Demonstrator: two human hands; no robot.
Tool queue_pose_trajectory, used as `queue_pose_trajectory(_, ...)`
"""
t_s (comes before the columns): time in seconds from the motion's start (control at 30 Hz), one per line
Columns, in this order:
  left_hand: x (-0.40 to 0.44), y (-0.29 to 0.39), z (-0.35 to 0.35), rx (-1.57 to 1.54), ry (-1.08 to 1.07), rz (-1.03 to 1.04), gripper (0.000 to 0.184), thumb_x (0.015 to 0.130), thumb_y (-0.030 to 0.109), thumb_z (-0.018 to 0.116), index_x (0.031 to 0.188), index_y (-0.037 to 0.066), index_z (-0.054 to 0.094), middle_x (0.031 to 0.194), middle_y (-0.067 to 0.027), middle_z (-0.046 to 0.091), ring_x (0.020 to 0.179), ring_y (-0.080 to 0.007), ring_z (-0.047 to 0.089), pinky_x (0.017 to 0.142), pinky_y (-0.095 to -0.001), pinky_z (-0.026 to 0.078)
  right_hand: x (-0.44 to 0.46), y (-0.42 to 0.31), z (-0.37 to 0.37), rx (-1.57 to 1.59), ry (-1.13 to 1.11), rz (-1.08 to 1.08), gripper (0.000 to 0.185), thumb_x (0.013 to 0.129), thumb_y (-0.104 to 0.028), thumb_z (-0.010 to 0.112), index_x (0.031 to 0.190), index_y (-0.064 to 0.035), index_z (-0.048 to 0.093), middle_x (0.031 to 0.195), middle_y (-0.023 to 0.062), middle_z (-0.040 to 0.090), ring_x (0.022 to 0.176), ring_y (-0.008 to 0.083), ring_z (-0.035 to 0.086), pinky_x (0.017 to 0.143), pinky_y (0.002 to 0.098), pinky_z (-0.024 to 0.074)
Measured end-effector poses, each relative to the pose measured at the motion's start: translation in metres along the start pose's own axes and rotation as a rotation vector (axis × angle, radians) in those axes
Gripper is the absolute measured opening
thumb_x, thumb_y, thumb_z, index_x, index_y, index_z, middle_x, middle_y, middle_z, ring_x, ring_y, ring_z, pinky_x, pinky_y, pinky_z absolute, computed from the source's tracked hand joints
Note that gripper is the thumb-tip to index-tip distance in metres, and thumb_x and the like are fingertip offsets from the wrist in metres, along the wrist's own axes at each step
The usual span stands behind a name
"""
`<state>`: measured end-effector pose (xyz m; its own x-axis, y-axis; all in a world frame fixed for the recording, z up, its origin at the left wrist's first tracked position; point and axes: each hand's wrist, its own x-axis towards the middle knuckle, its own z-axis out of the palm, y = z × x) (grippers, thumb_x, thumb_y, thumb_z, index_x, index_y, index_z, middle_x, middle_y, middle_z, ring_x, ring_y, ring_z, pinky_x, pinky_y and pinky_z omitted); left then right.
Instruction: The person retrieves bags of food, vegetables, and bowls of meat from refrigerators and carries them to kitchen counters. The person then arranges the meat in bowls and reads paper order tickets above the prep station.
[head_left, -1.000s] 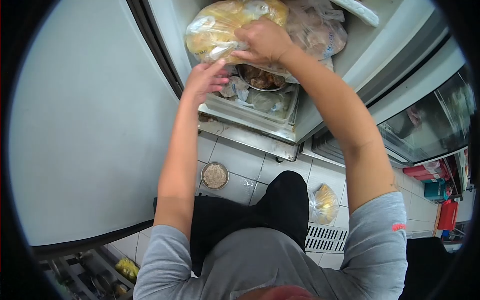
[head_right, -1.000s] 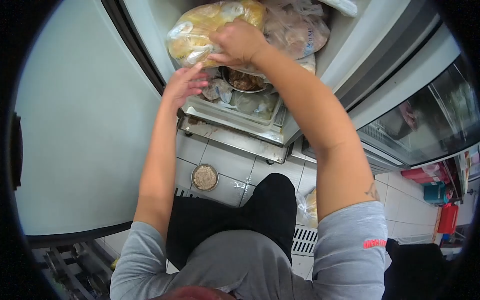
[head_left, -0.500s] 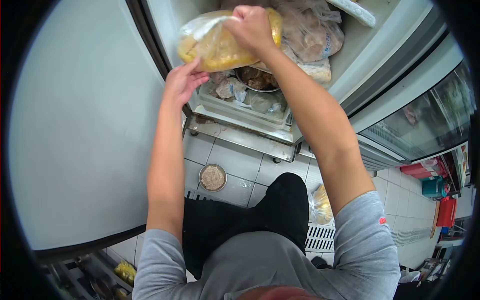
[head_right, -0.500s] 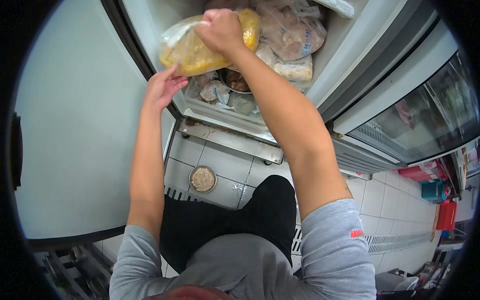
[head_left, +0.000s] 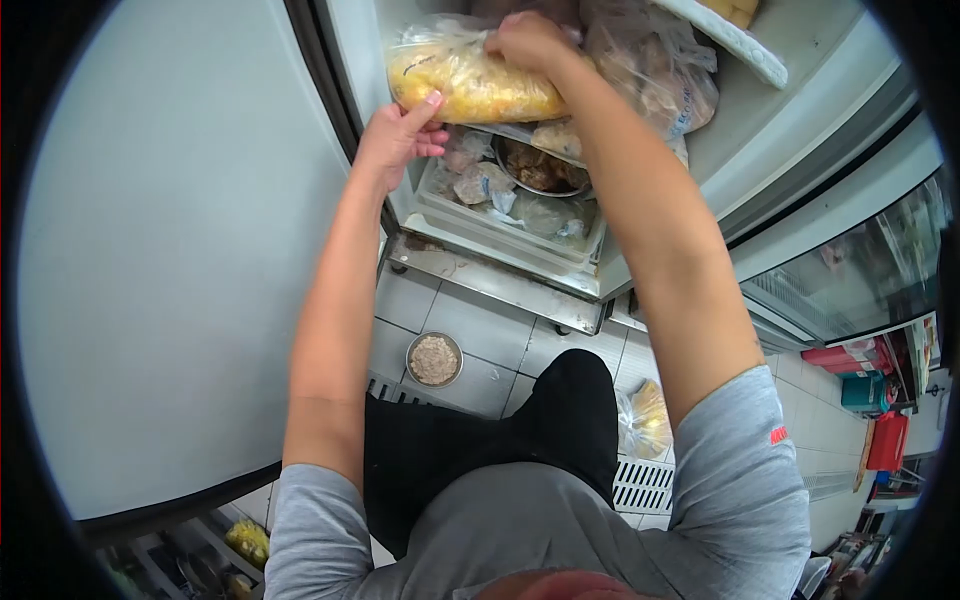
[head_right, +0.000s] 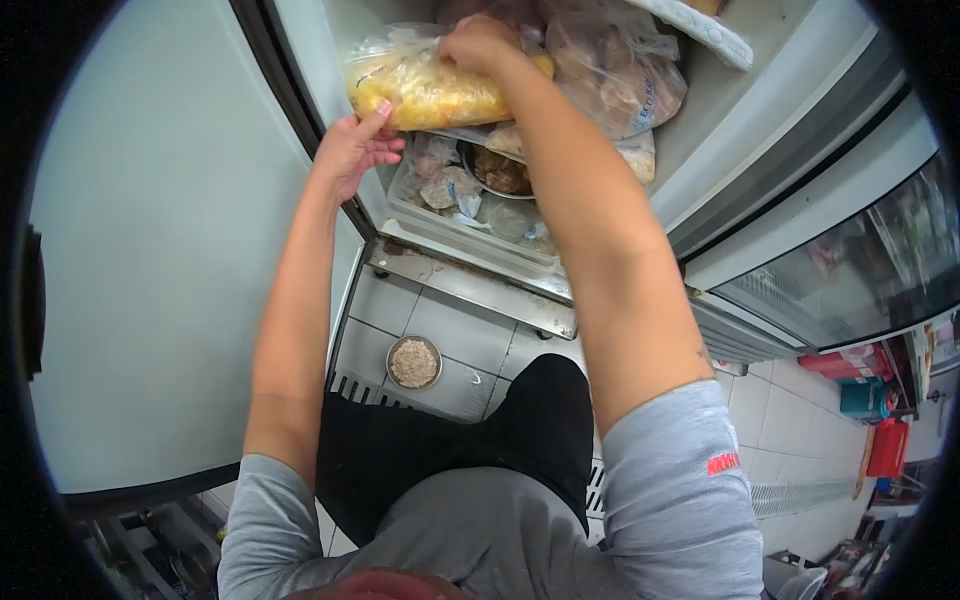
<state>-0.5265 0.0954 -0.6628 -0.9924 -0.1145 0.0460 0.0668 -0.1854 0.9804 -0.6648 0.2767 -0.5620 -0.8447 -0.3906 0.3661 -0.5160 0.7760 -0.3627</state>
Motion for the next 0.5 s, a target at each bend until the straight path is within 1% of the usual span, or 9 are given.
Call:
queue_pose_trajectory(0.03, -0.003, 0.000, 0.002, 0.010, 0.022, -0.014, 0.050, 0.089, 0.041, 0.073, 0.106, -0.004, 0.062, 0.092, -0.0101, 0.065, 0.075, -0.0173, 0.066, 0.061, -0.0283, 0.057, -0.012, -0.008, -0.008, -0.095, -0.097, -0.100, 0.041, 0.072, -0.041, 0.064, 0.085, -0.0028, 0.072, 0.088, 0.0224, 0.069, 0.090, 0.0337, 0.068, 0.083, 0.0430, 0.0525)
queue_pose_trajectory(0.07, -0.006, 0.001, 0.005, 0.016, 0.047, -0.027, 0.049, 0.089, 0.042, 0.073, 0.106, -0.004, 0.062, 0.092, -0.0099, 0.065, 0.075, -0.0170, 0.066, 0.061, -0.0280, 0.057, -0.021, -0.008, -0.003, -0.086, -0.017, -0.181, 0.050, 0.075, -0.046, 0.065, 0.097, -0.0018, 0.069, 0.098, 0.0212, 0.069, 0.093, 0.0350, 0.066, 0.084, 0.0429, 0.0512)
queue_pose_trajectory(0.1, -0.009, 0.004, 0.006, 0.034, 0.011, -0.036, 0.047, 0.091, 0.041, 0.069, 0.107, -0.002, 0.058, 0.092, -0.0085, 0.062, 0.080, -0.0175, 0.065, 0.066, -0.0283, 0.056, -0.031, -0.006, 0.005, -0.076, 0.058, -0.261, 0.059, 0.079, -0.051, 0.066, 0.110, -0.0008, 0.066, 0.108, 0.0199, 0.068, 0.097, 0.0364, 0.065, 0.084, 0.0429, 0.0499)
queue_pose_trajectory(0.17, -0.006, 0.004, 0.004, 0.018, -0.032, -0.015, 0.045, 0.093, 0.039, 0.067, 0.108, -0.002, 0.058, 0.091, -0.0088, 0.063, 0.080, -0.0174, 0.066, 0.066, -0.0286, 0.056, -0.086, -0.020, -0.007, -0.272, 0.207, -0.387, 0.077, 0.082, -0.062, 0.063, 0.126, 0.0006, 0.057, 0.119, 0.0204, 0.064, 0.102, 0.0398, 0.062, 0.088, 0.0441, 0.0484)
queue_pose_trajectory(0.27, -0.003, -0.002, 0.005, -0.006, -0.062, 0.023, 0.040, 0.096, 0.035, 0.063, 0.109, -0.002, 0.058, 0.092, -0.0096, 0.064, 0.080, -0.0175, 0.066, 0.066, -0.0290, 0.056, -0.104, -0.012, 0.008, -0.364, 0.442, -0.517, 0.074, 0.080, -0.066, 0.063, 0.116, -0.0011, 0.062, 0.107, 0.0193, 0.067, 0.094, 0.0428, 0.065, 0.088, 0.0511, 0.0483)
queue_pose_trajectory(0.3, -0.002, -0.004, 0.007, -0.013, -0.062, 0.041, 0.040, 0.096, 0.035, 0.063, 0.109, -0.002, 0.058, 0.092, -0.0098, 0.064, 0.080, -0.0176, 0.065, 0.066, -0.0289, 0.056, -0.098, -0.006, 0.015, -0.354, 0.417, -0.508, 0.069, 0.082, -0.066, 0.061, 0.110, -0.0029, 0.063, 0.106, 0.0173, 0.067, 0.091, 0.0391, 0.065, 0.083, 0.0504, 0.0492)
queue_pose_trajectory(0.4, 0.010, -0.016, 0.003, 0.008, -0.056, 0.027, 0.042, 0.097, 0.036, 0.061, 0.112, -0.003, 0.058, 0.094, -0.0111, 0.065, 0.079, -0.0190, 0.066, 0.067, -0.0296, 0.056, -0.089, 0.005, 0.019, -0.245, 0.371, -0.472, 0.067, 0.083, -0.066, 0.060, 0.105, -0.0036, 0.065, 0.103, 0.0171, 0.068, 0.089, 0.0386, 0.066, 0.081, 0.0486, 0.0508)
queue_pose_trajectory(0.43, 0.012, -0.014, 0.005, 0.009, -0.044, 0.028, 0.043, 0.096, 0.037, 0.061, 0.113, -0.003, 0.058, 0.094, -0.0112, 0.065, 0.079, -0.0193, 0.066, 0.067, -0.0299, 0.056, -0.091, -0.002, 0.008, -0.297, 0.356, -0.460, 0.058, 0.088, -0.057, 0.060, 0.104, -0.0014, 0.063, 0.097, 0.0195, 0.068, 0.087, 0.0360, 0.066, 0.080, 0.0449, 0.0518)
queue_pose_trajectory(0.5, 0.009, -0.002, 0.014, 0.021, -0.038, 0.047, 0.046, 0.096, 0.040, 0.062, 0.114, -0.002, 0.058, 0.094, -0.0113, 0.066, 0.079, -0.0200, 0.067, 0.067, -0.0305, 0.056, -0.086, 0.003, 0.012, -0.293, 0.346, -0.504, 0.056, 0.088, -0.056, 0.061, 0.103, -0.0013, 0.063, 0.096, 0.0199, 0.068, 0.087, 0.0371, 0.066, 0.080, 0.0456, 0.0517)
